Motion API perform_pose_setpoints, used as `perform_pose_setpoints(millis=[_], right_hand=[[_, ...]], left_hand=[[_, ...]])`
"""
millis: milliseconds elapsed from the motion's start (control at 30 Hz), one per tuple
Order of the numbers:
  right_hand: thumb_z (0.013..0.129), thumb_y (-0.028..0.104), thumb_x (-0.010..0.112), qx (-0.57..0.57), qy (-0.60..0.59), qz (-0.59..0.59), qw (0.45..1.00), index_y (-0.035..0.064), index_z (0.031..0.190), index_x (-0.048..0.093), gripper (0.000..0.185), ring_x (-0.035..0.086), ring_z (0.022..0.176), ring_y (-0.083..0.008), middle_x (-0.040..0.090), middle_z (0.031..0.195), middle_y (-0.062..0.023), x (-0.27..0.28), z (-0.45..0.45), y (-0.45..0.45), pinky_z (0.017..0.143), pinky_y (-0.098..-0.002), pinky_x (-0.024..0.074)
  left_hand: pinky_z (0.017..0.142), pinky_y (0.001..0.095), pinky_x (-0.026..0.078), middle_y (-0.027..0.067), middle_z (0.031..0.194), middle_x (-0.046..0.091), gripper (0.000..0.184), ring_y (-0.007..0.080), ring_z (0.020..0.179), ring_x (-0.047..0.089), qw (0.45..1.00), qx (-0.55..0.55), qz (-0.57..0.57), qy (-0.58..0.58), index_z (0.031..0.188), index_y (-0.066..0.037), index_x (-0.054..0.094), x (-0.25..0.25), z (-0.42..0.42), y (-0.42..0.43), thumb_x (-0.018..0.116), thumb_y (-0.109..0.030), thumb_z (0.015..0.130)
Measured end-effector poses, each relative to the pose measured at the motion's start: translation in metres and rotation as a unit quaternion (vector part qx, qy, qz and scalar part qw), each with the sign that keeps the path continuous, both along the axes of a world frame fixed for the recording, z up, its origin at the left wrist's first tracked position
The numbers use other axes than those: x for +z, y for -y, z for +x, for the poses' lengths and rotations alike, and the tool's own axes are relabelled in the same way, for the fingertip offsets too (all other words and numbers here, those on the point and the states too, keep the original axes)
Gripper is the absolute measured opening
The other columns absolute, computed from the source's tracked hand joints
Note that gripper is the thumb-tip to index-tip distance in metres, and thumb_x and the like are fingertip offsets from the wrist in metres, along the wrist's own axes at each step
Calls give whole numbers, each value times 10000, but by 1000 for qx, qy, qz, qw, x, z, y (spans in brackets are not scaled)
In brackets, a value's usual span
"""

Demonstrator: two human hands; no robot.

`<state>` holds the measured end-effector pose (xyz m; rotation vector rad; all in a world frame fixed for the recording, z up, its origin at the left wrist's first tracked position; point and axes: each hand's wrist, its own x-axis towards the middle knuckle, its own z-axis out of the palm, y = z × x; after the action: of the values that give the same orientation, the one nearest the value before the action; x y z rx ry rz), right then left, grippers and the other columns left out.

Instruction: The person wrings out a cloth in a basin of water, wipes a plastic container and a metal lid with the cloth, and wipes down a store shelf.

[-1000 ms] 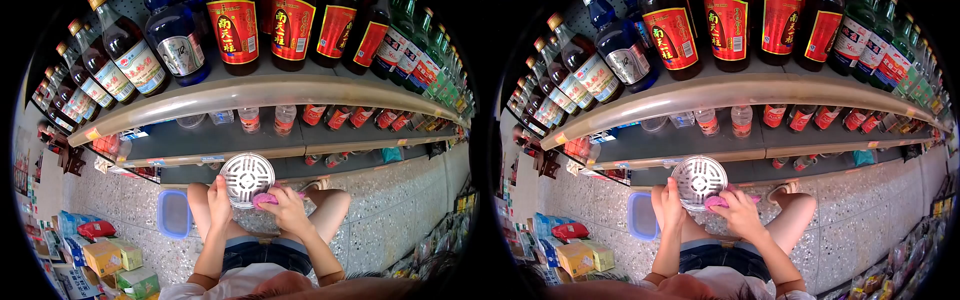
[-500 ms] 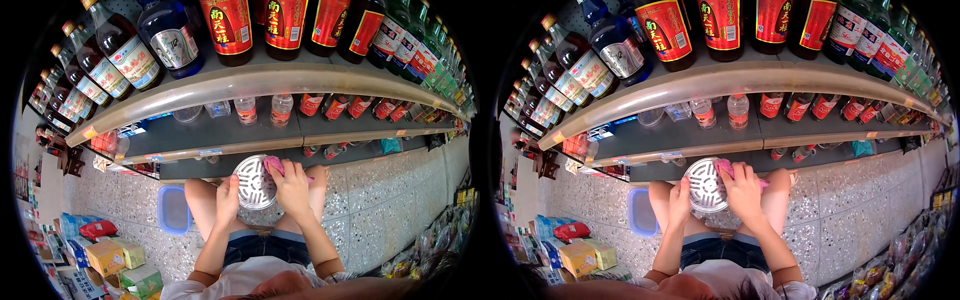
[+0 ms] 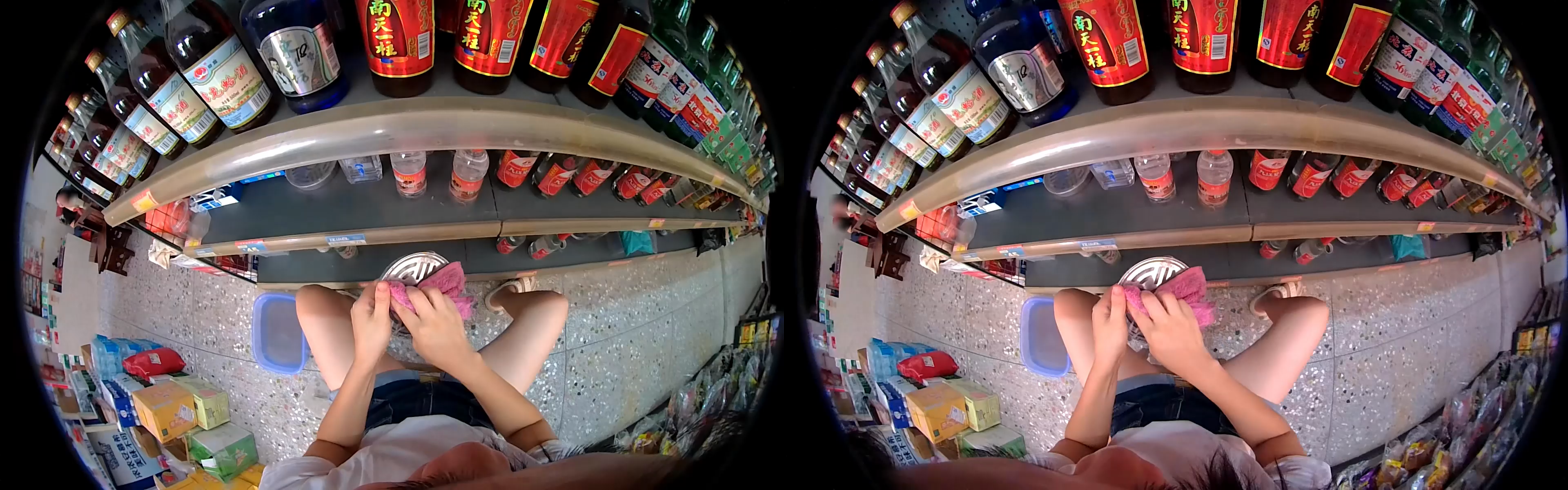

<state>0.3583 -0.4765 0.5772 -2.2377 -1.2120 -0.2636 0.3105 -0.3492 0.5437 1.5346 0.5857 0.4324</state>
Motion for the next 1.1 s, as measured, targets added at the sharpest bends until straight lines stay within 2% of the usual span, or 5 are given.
perform_pose_setpoints(millis=[300, 533, 800, 1000, 1100], right_hand=[[661, 79, 633, 50, -42, -30, 997, 135, 1082, 697, 430, 536, 961, -261, 582, 1090, -58, -15, -11, 28, 776, -365, 475], [653, 16, 610, -21, -62, -55, 996, 145, 1079, 700, 454, 525, 1004, -283, 577, 1105, -83, -8, 1, 47, 813, -383, 475], [686, 26, 579, -132, -16, -54, 990, 113, 1121, 668, 453, 520, 1007, -328, 570, 1114, -121, -5, 24, 38, 812, -424, 478], [713, 67, 573, -56, 21, -35, 998, 113, 1110, 665, 409, 532, 980, -290, 575, 1093, -95, -1, 17, 12, 764, -391, 470], [714, 91, 588, -5, 20, -17, 1000, 124, 1080, 678, 379, 531, 974, -268, 576, 1093, -79, -3, 6, 5, 738, -373, 458]], left_hand=[[673, 253, 416, 21, 793, 588, 496, 90, 756, 475, 996, 57, -56, 45, 917, 42, 606, -8, 8, -9, 459, -423, 1007], [781, 244, 479, 99, 970, 671, 564, 114, 870, 602, 985, 56, -149, 71, 1084, 89, 608, 3, 8, -7, 461, -449, 997], [749, 237, 467, 79, 926, 669, 523, 97, 831, 578, 994, 12, -111, 17, 1038, 73, 633, 1, -2, -2, 490, -427, 993], [639, 251, 411, 17, 756, 598, 486, 73, 726, 482, 999, 21, -23, -7, 905, 38, 636, 1, -5, -5, 490, -417, 995], [633, 261, 403, 12, 737, 572, 477, 84, 715, 460, 999, 30, 26, -9, 881, 27, 619, 2, -4, -9, 493, -419, 993]])
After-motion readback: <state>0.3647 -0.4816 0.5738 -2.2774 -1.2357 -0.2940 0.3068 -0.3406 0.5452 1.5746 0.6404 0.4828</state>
